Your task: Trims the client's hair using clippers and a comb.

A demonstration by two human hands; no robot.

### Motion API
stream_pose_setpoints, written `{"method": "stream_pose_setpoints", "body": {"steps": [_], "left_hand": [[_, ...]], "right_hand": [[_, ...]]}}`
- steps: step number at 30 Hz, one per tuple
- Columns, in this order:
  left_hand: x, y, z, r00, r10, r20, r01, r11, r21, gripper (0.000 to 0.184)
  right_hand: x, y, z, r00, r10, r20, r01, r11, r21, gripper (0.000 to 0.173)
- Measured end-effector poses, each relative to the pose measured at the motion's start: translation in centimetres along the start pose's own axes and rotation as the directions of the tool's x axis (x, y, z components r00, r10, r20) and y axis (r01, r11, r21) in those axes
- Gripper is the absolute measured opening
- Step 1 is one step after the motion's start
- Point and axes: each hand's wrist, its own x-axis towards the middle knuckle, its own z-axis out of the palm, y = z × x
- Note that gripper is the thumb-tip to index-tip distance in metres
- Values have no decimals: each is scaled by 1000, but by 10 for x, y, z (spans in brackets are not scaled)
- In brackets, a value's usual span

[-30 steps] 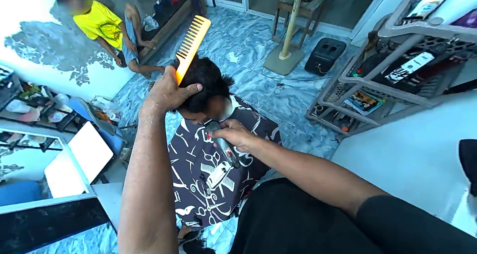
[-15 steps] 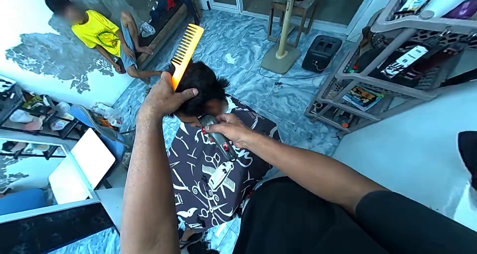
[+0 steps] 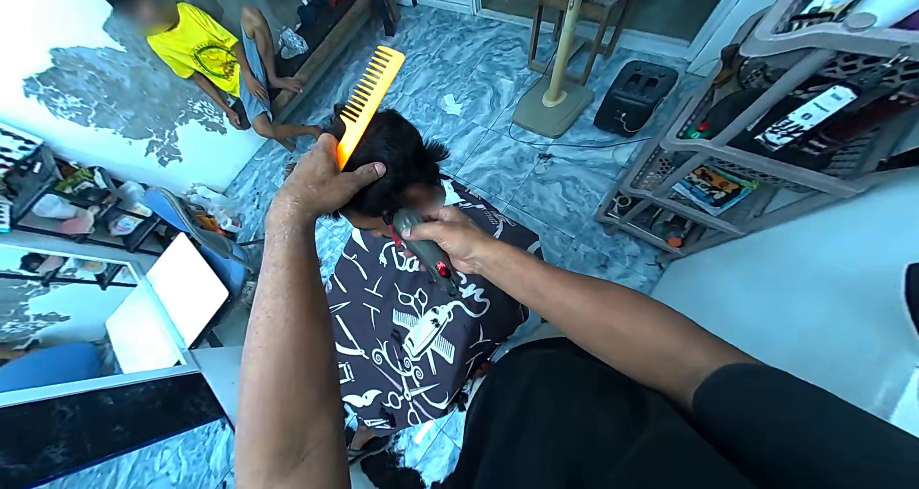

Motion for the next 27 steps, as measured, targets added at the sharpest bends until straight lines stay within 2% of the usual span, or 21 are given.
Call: {"method": "stream_pose_setpoints", "body": {"steps": [2,5,7,10,14,18,21,25,27], "left_hand": [[-1,-1,1,1000,-11,5,11,1000,3,83],[-2,4,1,999,-38,-9,38,999,11,95],[-1,5,2,999,-50,-22,50,999,8,99],[0,2,4,998,-65,-16,65,998,-1,96],[4,-1,4,999,-49,-13,49,999,-11,91],[1,1,3,999,-54,2,54,998,-24,88],[3,-1,3,999,-46,0,46,999,-26,88],[5,-5,6,999,-32,-4,32,998,-52,88],[5,-6,6,999,-43,-1,42,998,-44,87]], "right_hand": [[0,0,1,1000,-20,14,20,1000,8,41],[4,3,-2,997,76,1,-76,995,-65,40],[2,-2,0,998,69,11,-69,998,-8,42],[-4,-10,5,999,34,30,-36,996,81,40],[2,-7,0,988,153,22,-153,988,17,38],[-1,-11,5,994,82,74,-94,981,167,36],[1,-10,2,986,145,82,-153,983,106,32],[-2,-17,1,980,121,155,-159,951,265,34],[-1,-16,1,975,158,155,-189,959,212,32]]}}
